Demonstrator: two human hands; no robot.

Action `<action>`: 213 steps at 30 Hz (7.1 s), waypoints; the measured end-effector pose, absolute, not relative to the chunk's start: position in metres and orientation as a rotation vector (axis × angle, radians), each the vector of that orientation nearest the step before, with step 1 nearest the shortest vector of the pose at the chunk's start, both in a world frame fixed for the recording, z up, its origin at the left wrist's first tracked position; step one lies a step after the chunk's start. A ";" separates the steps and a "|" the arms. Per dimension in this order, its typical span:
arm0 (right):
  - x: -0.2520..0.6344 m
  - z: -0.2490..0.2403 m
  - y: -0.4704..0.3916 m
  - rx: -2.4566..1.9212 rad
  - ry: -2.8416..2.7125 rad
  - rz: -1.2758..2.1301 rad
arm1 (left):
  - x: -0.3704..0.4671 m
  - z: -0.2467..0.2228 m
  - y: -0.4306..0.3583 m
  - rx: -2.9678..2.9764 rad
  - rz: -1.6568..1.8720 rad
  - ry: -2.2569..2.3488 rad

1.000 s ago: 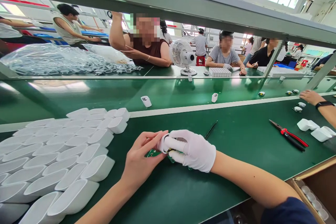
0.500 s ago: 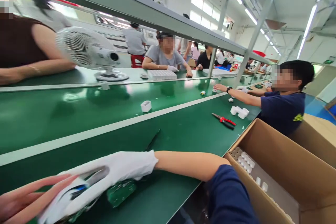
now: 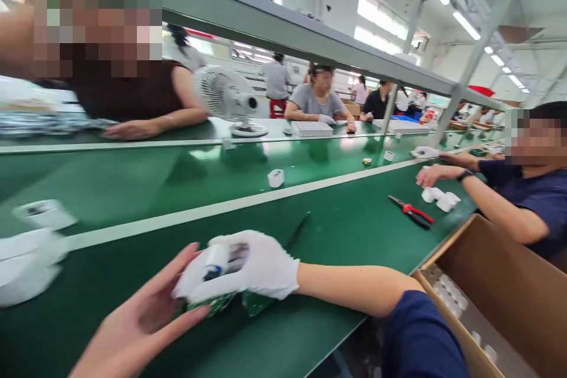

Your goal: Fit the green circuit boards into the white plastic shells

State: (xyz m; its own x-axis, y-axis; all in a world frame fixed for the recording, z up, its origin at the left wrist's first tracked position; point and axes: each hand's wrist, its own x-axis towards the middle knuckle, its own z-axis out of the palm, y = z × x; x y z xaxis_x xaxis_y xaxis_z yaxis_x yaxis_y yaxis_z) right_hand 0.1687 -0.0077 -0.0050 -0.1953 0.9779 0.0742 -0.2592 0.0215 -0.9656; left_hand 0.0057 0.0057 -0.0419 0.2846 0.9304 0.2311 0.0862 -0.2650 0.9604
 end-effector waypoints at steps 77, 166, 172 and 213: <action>0.174 -0.012 -0.012 -0.949 -1.160 1.299 | 0.011 -0.011 -0.005 1.130 0.996 0.810; 0.261 0.018 0.027 -2.310 -2.252 0.241 | 0.007 0.013 -0.005 0.509 0.993 0.577; 0.262 0.009 0.034 -2.326 -2.240 0.278 | 0.007 0.009 -0.001 0.423 1.019 0.668; 0.180 0.011 -0.036 -0.484 -2.007 0.236 | 0.016 -0.013 -0.017 1.563 1.195 1.248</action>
